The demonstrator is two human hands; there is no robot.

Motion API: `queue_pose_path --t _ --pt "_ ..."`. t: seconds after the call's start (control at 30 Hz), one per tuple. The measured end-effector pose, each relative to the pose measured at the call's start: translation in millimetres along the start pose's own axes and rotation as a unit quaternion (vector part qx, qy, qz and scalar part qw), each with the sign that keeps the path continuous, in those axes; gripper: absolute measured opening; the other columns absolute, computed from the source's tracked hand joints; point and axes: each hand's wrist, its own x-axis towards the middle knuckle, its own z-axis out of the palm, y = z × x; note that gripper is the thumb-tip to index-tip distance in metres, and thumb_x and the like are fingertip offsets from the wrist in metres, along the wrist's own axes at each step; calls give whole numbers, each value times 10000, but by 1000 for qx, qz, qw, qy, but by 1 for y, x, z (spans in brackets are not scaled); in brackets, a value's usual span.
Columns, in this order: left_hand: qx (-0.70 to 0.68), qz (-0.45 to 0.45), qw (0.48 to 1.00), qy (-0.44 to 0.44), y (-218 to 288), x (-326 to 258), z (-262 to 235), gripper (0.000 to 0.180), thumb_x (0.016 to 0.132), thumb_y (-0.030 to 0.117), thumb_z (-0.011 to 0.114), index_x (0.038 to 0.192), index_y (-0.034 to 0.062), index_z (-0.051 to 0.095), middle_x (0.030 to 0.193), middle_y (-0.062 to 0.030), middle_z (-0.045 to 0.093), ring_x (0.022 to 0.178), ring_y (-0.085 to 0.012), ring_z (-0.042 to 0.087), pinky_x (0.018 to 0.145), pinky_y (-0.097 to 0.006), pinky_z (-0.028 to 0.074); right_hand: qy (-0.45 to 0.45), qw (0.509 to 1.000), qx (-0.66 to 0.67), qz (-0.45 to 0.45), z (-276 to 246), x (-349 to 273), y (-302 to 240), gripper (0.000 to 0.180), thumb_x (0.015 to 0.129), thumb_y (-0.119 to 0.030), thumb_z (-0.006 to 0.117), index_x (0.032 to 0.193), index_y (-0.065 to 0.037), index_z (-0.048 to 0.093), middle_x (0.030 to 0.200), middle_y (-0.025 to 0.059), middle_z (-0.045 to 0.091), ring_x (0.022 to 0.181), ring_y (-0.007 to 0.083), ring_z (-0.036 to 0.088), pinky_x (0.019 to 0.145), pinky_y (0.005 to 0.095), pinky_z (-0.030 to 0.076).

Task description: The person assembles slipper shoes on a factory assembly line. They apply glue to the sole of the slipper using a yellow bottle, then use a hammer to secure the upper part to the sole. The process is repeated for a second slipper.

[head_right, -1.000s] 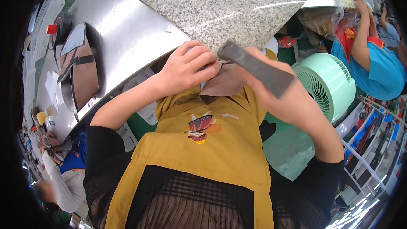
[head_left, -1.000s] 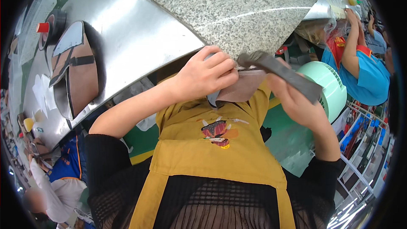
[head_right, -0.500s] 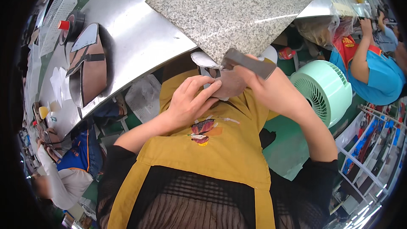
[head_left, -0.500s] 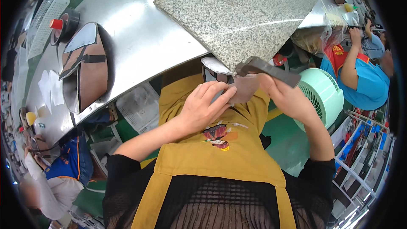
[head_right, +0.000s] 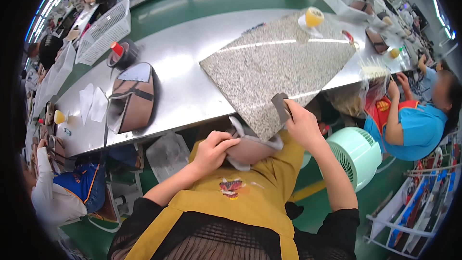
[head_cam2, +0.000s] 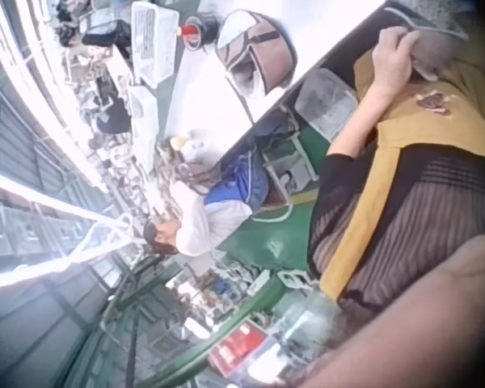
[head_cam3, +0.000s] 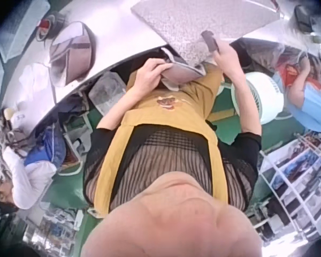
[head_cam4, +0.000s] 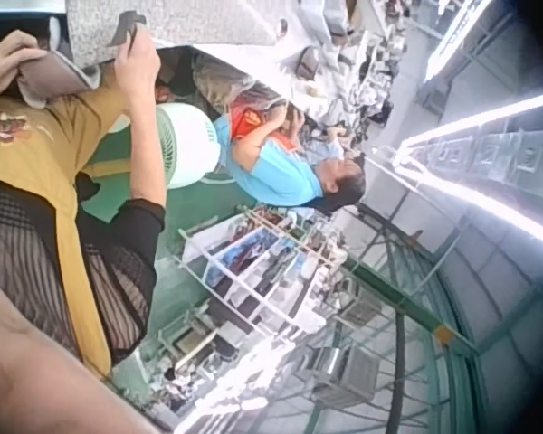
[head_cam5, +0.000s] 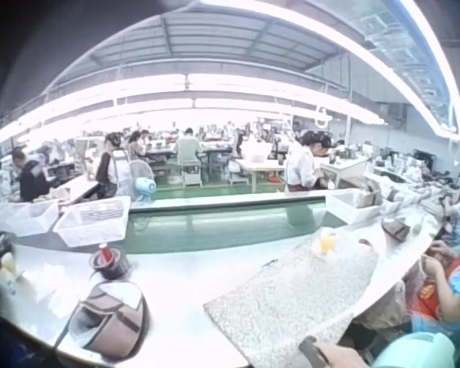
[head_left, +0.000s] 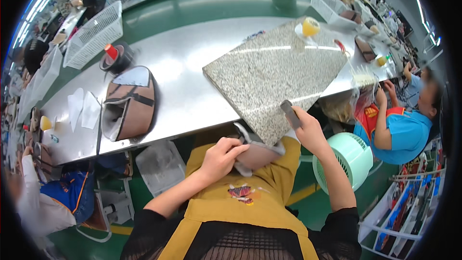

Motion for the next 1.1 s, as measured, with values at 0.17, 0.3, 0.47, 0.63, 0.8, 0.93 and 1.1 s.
queue_pose_path --t 0.17,0.3,0.47,0.63,0.8,0.93,1.1 --pt "-23 -103 993 -42 3 -16 -70 393 651 -115 532 946 94 687 952 -69 581 883 -241 595 713 -337 515 41 982 -173 -61 11 43 23 309 888 -300 582 1092 -68 563 1011 131 595 804 366 617 702 438 499" --pt "-33 -145 987 -68 19 -9 -122 427 657 -132 494 976 72 692 948 -87 569 914 -248 586 758 -341 500 51 975 -203 -71 13 59 25 325 867 -268 600 1127 -73 573 1070 122 580 983 334 577 813 421 476" --pt "-86 -154 984 7 20 32 -165 400 691 -108 485 1003 36 691 959 -96 582 935 -228 571 856 -290 431 118 968 -153 -163 15 53 13 294 826 -152 650 1088 -26 611 1121 151 563 1046 345 527 910 416 419" --pt "-273 -285 918 41 -13 74 -205 218 911 70 536 1085 14 655 993 -25 643 872 -94 595 810 -238 465 95 975 -128 -157 26 50 7 249 841 -103 626 1068 -4 607 1118 154 566 1064 335 524 925 386 413" --pt "-428 -370 818 107 -42 82 -198 243 944 159 549 1106 -14 604 984 -47 655 828 -90 623 734 -229 508 68 985 83 -136 18 53 -22 212 899 -104 578 1085 -7 604 1118 134 583 1070 285 548 926 347 414" --pt "-465 -396 783 120 -54 84 -168 222 945 170 558 1089 9 611 945 -41 666 777 -76 626 684 -211 512 0 961 264 -78 19 67 -47 319 988 -221 483 1194 8 567 1204 102 578 1084 168 554 932 310 422" --pt "-474 -364 794 113 -58 92 -140 223 947 167 562 1093 8 619 952 -31 667 793 -64 616 696 -202 500 -7 891 453 19 34 103 -48 412 1002 -327 449 1239 -6 549 1184 86 589 1116 147 532 920 279 414"
